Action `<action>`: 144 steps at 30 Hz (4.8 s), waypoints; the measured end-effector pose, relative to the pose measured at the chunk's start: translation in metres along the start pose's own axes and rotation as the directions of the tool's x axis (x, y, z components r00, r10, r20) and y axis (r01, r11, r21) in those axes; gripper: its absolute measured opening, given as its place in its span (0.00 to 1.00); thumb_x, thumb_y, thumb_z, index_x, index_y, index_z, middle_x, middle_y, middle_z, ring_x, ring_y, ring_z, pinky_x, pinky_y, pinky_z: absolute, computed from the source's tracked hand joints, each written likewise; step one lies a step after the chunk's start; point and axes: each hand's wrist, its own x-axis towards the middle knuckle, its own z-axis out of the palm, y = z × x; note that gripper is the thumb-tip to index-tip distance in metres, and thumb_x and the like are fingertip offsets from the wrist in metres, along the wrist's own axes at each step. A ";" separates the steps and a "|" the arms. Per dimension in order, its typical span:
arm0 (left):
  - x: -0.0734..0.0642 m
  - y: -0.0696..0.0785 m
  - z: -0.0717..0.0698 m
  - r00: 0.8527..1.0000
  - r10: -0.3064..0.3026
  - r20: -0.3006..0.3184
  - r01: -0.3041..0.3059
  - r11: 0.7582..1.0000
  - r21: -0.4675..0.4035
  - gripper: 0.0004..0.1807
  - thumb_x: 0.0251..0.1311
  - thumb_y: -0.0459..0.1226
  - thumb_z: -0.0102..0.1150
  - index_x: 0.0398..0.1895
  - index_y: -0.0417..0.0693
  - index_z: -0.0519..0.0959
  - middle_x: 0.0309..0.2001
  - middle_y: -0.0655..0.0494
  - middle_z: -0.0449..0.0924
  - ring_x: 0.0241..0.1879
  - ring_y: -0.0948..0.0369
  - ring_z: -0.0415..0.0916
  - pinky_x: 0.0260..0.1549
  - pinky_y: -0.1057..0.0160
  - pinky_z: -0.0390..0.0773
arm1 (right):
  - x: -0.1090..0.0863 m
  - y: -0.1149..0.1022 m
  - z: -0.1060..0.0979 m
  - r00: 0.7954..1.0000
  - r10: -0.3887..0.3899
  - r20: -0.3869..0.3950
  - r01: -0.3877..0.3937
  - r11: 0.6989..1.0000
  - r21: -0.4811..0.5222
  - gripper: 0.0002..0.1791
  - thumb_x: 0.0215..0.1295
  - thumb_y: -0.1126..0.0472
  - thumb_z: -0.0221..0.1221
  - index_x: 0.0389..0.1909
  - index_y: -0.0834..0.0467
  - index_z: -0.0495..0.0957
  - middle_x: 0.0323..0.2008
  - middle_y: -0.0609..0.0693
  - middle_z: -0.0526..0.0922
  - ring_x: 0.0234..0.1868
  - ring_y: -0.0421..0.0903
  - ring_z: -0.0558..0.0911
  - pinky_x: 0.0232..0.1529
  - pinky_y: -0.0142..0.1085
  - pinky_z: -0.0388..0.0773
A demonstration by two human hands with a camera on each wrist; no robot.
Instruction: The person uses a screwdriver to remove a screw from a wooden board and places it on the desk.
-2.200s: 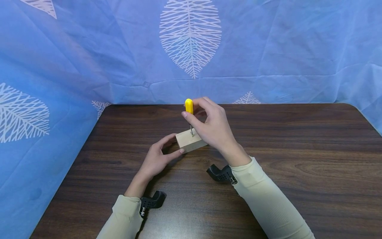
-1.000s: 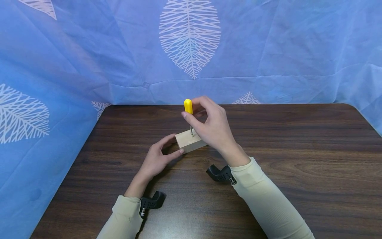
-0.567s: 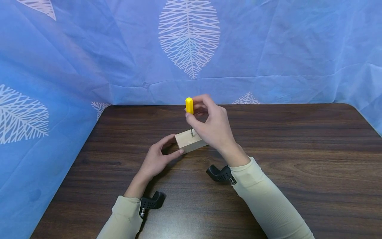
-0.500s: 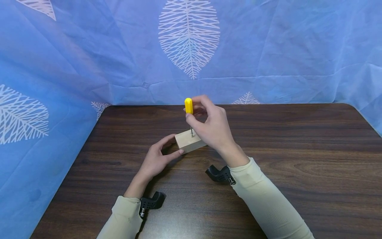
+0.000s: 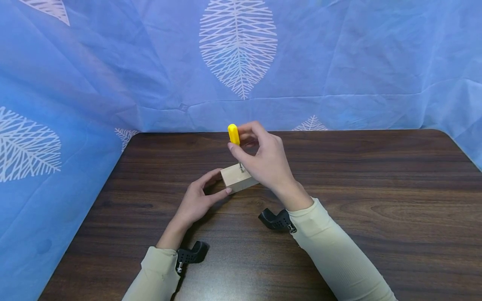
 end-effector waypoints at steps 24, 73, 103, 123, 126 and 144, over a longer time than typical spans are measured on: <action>0.001 0.000 0.000 1.000 0.001 -0.002 -0.001 1.000 0.006 0.36 0.68 0.46 0.75 0.78 0.60 0.74 0.74 0.52 0.78 0.76 0.49 0.73 0.76 0.37 0.68 | -0.001 -0.001 0.002 0.999 0.035 0.017 -0.034 0.999 -0.039 0.10 0.72 0.57 0.70 0.47 0.58 0.84 0.40 0.49 0.92 0.37 0.43 0.87 0.38 0.39 0.81; 0.001 -0.001 0.000 1.000 -0.005 -0.004 0.005 1.000 0.008 0.36 0.67 0.46 0.75 0.77 0.61 0.74 0.74 0.53 0.78 0.77 0.49 0.71 0.76 0.36 0.67 | 0.000 0.000 0.004 0.998 0.047 0.036 -0.047 0.999 -0.014 0.11 0.71 0.60 0.72 0.50 0.56 0.84 0.45 0.49 0.84 0.44 0.43 0.86 0.47 0.37 0.88; 0.000 0.001 0.000 1.000 -0.018 -0.002 0.018 1.000 -0.016 0.35 0.67 0.46 0.75 0.76 0.62 0.75 0.72 0.54 0.80 0.75 0.51 0.73 0.76 0.38 0.69 | 0.001 0.000 0.004 0.998 0.052 0.031 -0.053 0.998 0.038 0.14 0.69 0.67 0.64 0.53 0.58 0.81 0.44 0.51 0.87 0.46 0.44 0.85 0.53 0.39 0.86; 0.000 0.001 0.000 1.000 -0.021 -0.009 0.021 1.000 -0.010 0.34 0.67 0.46 0.75 0.76 0.63 0.76 0.72 0.54 0.79 0.75 0.50 0.73 0.76 0.37 0.68 | -0.001 -0.001 0.003 0.995 0.077 0.062 -0.077 0.997 0.000 0.12 0.70 0.65 0.63 0.53 0.57 0.79 0.44 0.50 0.86 0.46 0.45 0.84 0.54 0.41 0.85; -0.001 0.001 0.000 1.000 -0.015 -0.008 0.015 1.000 -0.009 0.34 0.67 0.45 0.75 0.76 0.62 0.76 0.72 0.54 0.80 0.75 0.50 0.73 0.76 0.37 0.69 | -0.001 -0.001 0.004 0.996 0.065 0.063 -0.065 0.998 -0.006 0.11 0.71 0.65 0.63 0.52 0.57 0.81 0.43 0.49 0.87 0.45 0.43 0.85 0.54 0.40 0.86; 0.001 0.001 0.000 1.000 -0.008 -0.004 0.008 1.000 0.007 0.35 0.67 0.46 0.75 0.77 0.62 0.75 0.73 0.54 0.79 0.76 0.50 0.72 0.76 0.36 0.68 | -0.001 0.000 0.003 0.997 0.060 0.038 -0.059 0.998 -0.024 0.14 0.70 0.56 0.72 0.51 0.56 0.84 0.48 0.50 0.83 0.47 0.44 0.85 0.51 0.38 0.88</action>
